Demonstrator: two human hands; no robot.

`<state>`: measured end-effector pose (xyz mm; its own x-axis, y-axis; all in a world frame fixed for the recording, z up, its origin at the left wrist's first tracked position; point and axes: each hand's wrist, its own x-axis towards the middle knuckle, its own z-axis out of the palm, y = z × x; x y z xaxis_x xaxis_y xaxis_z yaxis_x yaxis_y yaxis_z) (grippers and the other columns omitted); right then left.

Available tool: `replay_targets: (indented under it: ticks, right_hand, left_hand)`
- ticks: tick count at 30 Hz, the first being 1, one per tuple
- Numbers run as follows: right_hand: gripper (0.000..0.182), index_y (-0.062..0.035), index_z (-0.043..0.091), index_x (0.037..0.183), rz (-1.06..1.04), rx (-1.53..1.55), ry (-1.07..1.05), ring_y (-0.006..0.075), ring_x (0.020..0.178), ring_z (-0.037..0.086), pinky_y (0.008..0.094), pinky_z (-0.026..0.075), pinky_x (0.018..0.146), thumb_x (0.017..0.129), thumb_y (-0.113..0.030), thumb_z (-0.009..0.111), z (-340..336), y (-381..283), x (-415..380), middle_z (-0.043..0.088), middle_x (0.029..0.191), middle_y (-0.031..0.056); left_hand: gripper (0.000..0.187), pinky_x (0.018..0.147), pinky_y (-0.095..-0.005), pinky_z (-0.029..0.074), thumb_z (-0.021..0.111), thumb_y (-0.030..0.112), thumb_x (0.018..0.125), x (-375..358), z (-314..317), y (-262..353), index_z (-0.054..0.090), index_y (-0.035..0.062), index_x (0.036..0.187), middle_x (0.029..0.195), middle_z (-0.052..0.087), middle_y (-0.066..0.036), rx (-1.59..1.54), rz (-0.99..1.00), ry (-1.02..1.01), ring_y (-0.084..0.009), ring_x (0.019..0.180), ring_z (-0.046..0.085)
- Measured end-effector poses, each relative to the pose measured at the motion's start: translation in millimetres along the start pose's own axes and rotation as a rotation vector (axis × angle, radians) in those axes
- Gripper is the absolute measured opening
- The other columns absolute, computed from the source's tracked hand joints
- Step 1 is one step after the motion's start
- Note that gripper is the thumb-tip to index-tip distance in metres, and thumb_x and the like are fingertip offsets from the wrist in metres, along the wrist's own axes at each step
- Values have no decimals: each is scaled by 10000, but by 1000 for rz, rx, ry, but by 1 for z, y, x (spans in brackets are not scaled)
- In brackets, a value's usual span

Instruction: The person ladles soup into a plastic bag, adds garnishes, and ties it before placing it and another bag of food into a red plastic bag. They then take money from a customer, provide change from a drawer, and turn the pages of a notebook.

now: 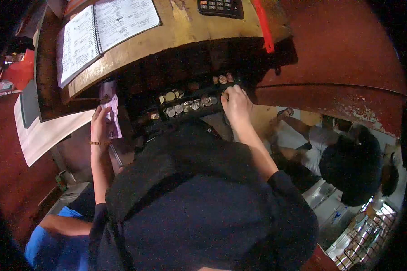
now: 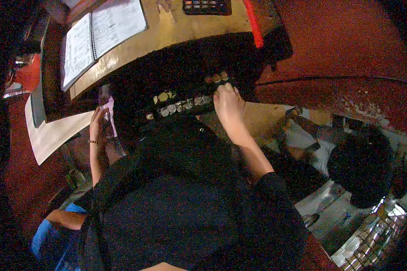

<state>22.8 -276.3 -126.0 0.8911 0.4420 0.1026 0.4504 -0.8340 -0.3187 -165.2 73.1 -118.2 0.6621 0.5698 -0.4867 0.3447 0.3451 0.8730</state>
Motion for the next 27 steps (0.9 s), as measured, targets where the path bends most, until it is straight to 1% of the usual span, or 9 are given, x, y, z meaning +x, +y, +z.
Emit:
replay_targets:
  ticks: [6,8,12,14,16,21,22,25,27]
  right_hand:
    - [121,-56,553,776,147,242,-62,225,670,574,345,447,585,710,-84,650,3,6,0,569,750,60]
    - [122,-52,558,813,201,374,-117,178,660,569,309,444,578,730,-87,641,6,21,4,581,753,40]
    - [134,-43,570,906,469,963,-111,72,676,534,238,432,568,792,-105,601,-16,29,11,593,789,-5]
    - [146,-47,571,928,497,1074,-151,77,669,525,237,430,566,814,-137,580,-17,37,11,584,789,-9]
    - [175,-47,581,914,593,1072,-245,71,682,518,236,432,569,812,-190,586,-11,43,9,569,803,-6]
    - [192,-94,593,747,175,-2,-126,313,863,534,405,445,694,679,-239,698,0,11,2,519,820,102]
    - [192,-94,593,747,166,5,-127,313,863,534,405,445,694,679,-239,698,3,10,4,519,820,102]
    - [155,-65,589,704,147,106,-147,301,826,537,395,433,684,694,-192,677,8,15,7,521,798,104]
    - [130,-58,595,719,108,137,-150,302,815,535,395,425,672,709,-171,660,8,21,7,517,789,111]
  left_hand:
    - [186,630,-249,406,604,159,803,26,67,9,560,-13,860,766,576,-50,324,244,-199,-104,742,512]
    - [216,634,-269,410,595,164,806,37,90,7,554,-36,875,767,577,-83,794,351,24,-131,738,516]
    - [229,654,-276,430,584,159,813,25,127,16,557,-39,924,789,585,-98,952,761,282,-150,739,537]
    - [240,674,-272,452,581,135,808,23,139,14,559,-24,987,849,599,-109,430,722,-229,-158,743,563]
    - [205,668,-270,473,540,39,801,5,147,24,573,7,1001,921,609,-107,368,342,-369,-160,753,593]
    - [270,627,-339,486,540,258,845,4,142,7,595,25,968,847,612,-164,1176,1349,-225,-299,726,599]
    - [270,627,-339,486,540,258,845,7,137,2,595,25,968,847,612,-164,1183,1347,-215,-299,726,599]
    - [467,606,-407,472,405,460,875,24,118,0,603,37,877,724,612,-170,1569,430,-295,-334,718,592]
    - [476,605,-410,472,397,465,878,32,104,-7,599,35,859,719,608,-178,1563,505,-287,-338,710,590]
